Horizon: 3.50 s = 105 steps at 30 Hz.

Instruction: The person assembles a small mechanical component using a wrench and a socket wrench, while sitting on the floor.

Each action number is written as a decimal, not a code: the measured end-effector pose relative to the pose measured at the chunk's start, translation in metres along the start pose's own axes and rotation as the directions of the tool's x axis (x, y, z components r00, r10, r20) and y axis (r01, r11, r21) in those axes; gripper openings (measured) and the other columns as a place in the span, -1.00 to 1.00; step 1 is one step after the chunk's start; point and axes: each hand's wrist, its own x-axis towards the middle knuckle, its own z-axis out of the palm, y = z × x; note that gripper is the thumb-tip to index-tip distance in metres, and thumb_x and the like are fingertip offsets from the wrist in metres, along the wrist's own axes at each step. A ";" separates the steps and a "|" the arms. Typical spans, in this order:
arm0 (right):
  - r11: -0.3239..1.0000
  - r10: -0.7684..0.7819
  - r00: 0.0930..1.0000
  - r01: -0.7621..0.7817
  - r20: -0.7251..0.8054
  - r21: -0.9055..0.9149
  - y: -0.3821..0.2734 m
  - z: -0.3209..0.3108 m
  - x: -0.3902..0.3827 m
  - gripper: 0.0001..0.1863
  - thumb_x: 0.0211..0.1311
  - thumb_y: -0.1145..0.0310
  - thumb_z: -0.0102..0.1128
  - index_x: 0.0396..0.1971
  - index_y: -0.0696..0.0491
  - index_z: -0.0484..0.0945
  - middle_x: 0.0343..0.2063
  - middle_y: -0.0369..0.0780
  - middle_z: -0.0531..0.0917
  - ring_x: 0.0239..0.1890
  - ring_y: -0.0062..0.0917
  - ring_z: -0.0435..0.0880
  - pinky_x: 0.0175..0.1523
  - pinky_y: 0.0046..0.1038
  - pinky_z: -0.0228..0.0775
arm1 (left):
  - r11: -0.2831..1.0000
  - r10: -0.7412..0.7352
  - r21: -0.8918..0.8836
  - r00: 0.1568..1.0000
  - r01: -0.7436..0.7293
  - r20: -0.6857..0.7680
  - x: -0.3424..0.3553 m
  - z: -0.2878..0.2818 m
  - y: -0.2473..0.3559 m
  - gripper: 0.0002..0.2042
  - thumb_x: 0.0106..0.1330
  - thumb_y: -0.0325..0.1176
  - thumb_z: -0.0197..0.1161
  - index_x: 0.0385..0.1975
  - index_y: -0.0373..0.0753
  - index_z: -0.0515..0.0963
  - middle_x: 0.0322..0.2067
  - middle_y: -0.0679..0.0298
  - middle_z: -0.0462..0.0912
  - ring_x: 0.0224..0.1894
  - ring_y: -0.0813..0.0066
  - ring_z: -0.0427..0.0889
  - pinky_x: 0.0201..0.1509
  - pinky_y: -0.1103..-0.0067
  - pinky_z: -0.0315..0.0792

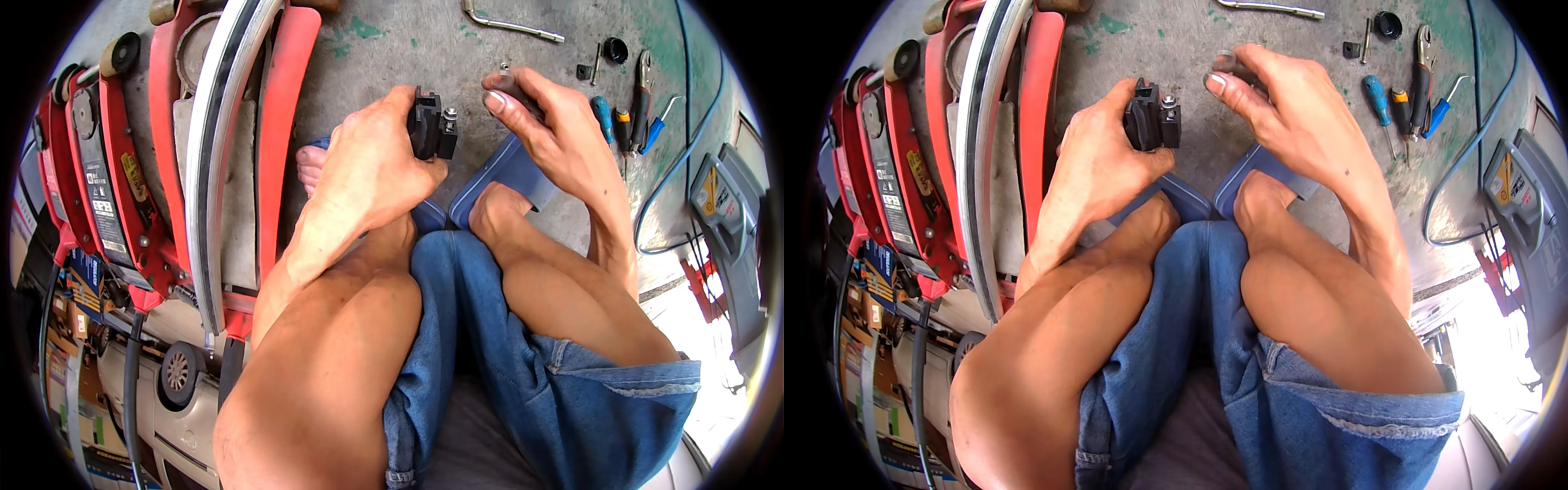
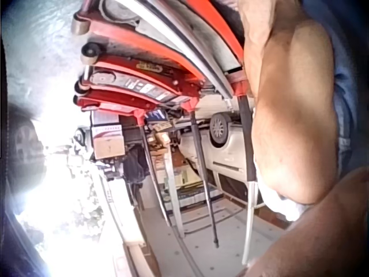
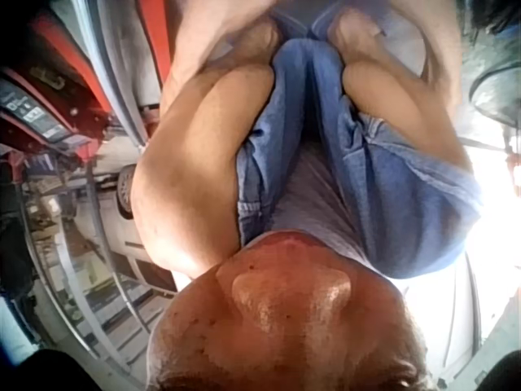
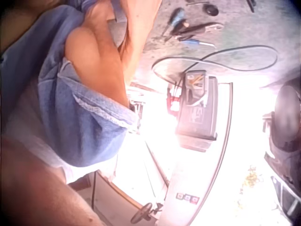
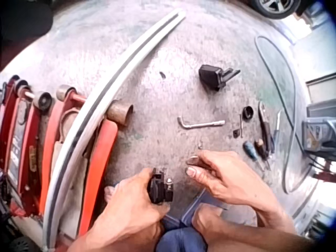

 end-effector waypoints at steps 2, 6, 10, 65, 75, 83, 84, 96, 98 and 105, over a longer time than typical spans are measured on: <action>0.942 -0.219 0.976 0.209 -0.007 -0.263 0.000 -0.001 -0.008 -0.75 0.45 0.36 0.26 0.04 0.11 0.65 -0.19 -0.05 0.72 -0.13 -0.24 0.73 -0.02 -0.32 0.56 | 1.000 0.011 -0.006 1.000 -0.011 -0.021 0.002 0.002 -0.002 -0.58 -0.03 -0.39 0.43 -0.17 -0.44 0.53 -0.23 -0.27 0.69 -0.09 -0.33 0.67 0.03 0.09 0.55; 0.684 -0.490 0.870 0.343 -0.057 -0.644 -0.007 0.011 -0.012 -0.60 0.18 0.43 0.21 0.06 0.06 0.60 -0.41 -0.23 0.65 -0.31 -0.28 0.71 -0.18 -0.31 0.66 | 0.997 -0.035 0.068 0.999 0.038 -0.038 0.003 0.003 -0.001 -0.57 -0.02 -0.36 0.41 -0.15 -0.44 0.53 -0.28 -0.21 0.70 -0.12 -0.26 0.70 -0.01 0.12 0.55; 0.565 -0.495 0.868 0.348 0.030 -0.748 -0.014 0.020 -0.009 -0.54 0.08 0.40 0.24 0.05 0.06 0.62 -0.46 -0.28 0.63 -0.35 -0.41 0.71 -0.33 -0.36 0.66 | 0.993 -0.033 0.108 0.998 0.037 -0.045 0.002 -0.002 0.004 -0.62 0.00 -0.38 0.38 -0.24 -0.50 0.51 -0.28 -0.32 0.69 -0.14 -0.36 0.68 0.00 0.04 0.55; 0.415 -0.579 0.815 0.313 0.017 -0.854 0.092 -0.004 0.098 -0.74 0.09 0.48 0.26 -0.21 0.09 0.44 -0.34 -0.13 0.60 -0.21 -0.17 0.72 -0.21 -0.20 0.66 | 0.990 0.026 -0.142 0.998 -0.018 0.050 0.006 -0.012 0.009 -0.20 -0.07 -0.35 0.40 0.35 -0.30 0.47 -0.19 -0.21 0.72 -0.03 -0.19 0.71 0.12 0.24 0.54; 0.784 -0.154 0.965 0.251 -0.214 0.568 -0.020 -0.043 0.045 -0.58 0.59 0.28 0.12 0.30 0.12 0.36 -0.40 -0.19 0.68 -0.58 -0.58 0.66 -0.51 -0.56 0.52 | 0.991 0.131 0.044 0.987 -0.128 -0.093 0.002 -0.004 -0.003 -0.20 -0.09 -0.37 0.38 0.36 -0.16 0.50 -0.42 -0.03 0.67 -0.37 0.09 0.65 -0.12 0.31 0.52; 0.780 -0.070 0.978 0.176 -0.196 0.601 -0.034 -0.043 0.038 -0.60 0.59 0.31 0.11 0.29 0.13 0.38 -0.44 -0.21 0.67 -0.62 -0.60 0.62 -0.54 -0.55 0.51 | 0.990 0.132 0.059 0.990 -0.129 -0.059 0.001 -0.004 0.005 -0.21 -0.08 -0.35 0.39 0.34 -0.16 0.51 -0.43 -0.04 0.66 -0.35 0.04 0.67 -0.11 0.29 0.53; 0.796 -0.070 0.982 0.162 -0.177 0.582 -0.033 -0.043 0.039 -0.59 0.59 0.31 0.12 0.30 0.13 0.37 -0.45 -0.21 0.67 -0.62 -0.60 0.62 -0.54 -0.54 0.51 | 0.988 0.140 0.070 0.988 -0.136 -0.059 0.000 -0.004 0.006 -0.22 -0.08 -0.36 0.40 0.34 -0.16 0.52 -0.41 -0.06 0.68 -0.33 0.01 0.69 -0.10 0.28 0.53; 0.630 -0.267 0.964 0.171 0.004 0.757 0.002 -0.050 0.066 -0.84 0.49 0.43 0.24 -0.03 0.08 0.52 -0.34 -0.13 0.72 -0.57 -0.59 0.69 -0.53 -0.55 0.56 | 0.992 0.109 0.053 0.993 -0.111 0.051 -0.004 -0.008 0.007 -0.28 -0.07 -0.36 0.41 0.27 -0.20 0.56 -0.33 -0.10 0.72 -0.23 -0.01 0.75 -0.05 0.30 0.57; 0.517 -0.356 0.934 0.224 -0.031 0.826 0.006 -0.048 0.065 -0.86 0.47 0.37 0.28 -0.14 0.08 0.54 -0.24 -0.05 0.75 -0.52 -0.56 0.75 -0.51 -0.54 0.60 | 0.993 0.111 0.028 0.993 -0.112 0.040 -0.004 -0.008 0.002 -0.29 -0.07 -0.37 0.40 0.27 -0.20 0.57 -0.34 -0.09 0.72 -0.25 0.01 0.75 -0.05 0.31 0.57; 0.451 -0.001 1.000 0.018 -0.019 0.892 -0.004 -0.041 0.064 -0.67 0.56 0.09 0.15 -0.12 0.09 0.59 -0.25 0.00 0.78 -0.54 -0.54 0.76 -0.52 -0.53 0.64 | 0.998 0.068 -0.022 0.994 -0.067 0.089 -0.006 -0.013 0.007 -0.31 -0.08 -0.36 0.41 0.23 -0.21 0.60 -0.35 -0.04 0.73 -0.28 0.18 0.75 -0.03 0.39 0.57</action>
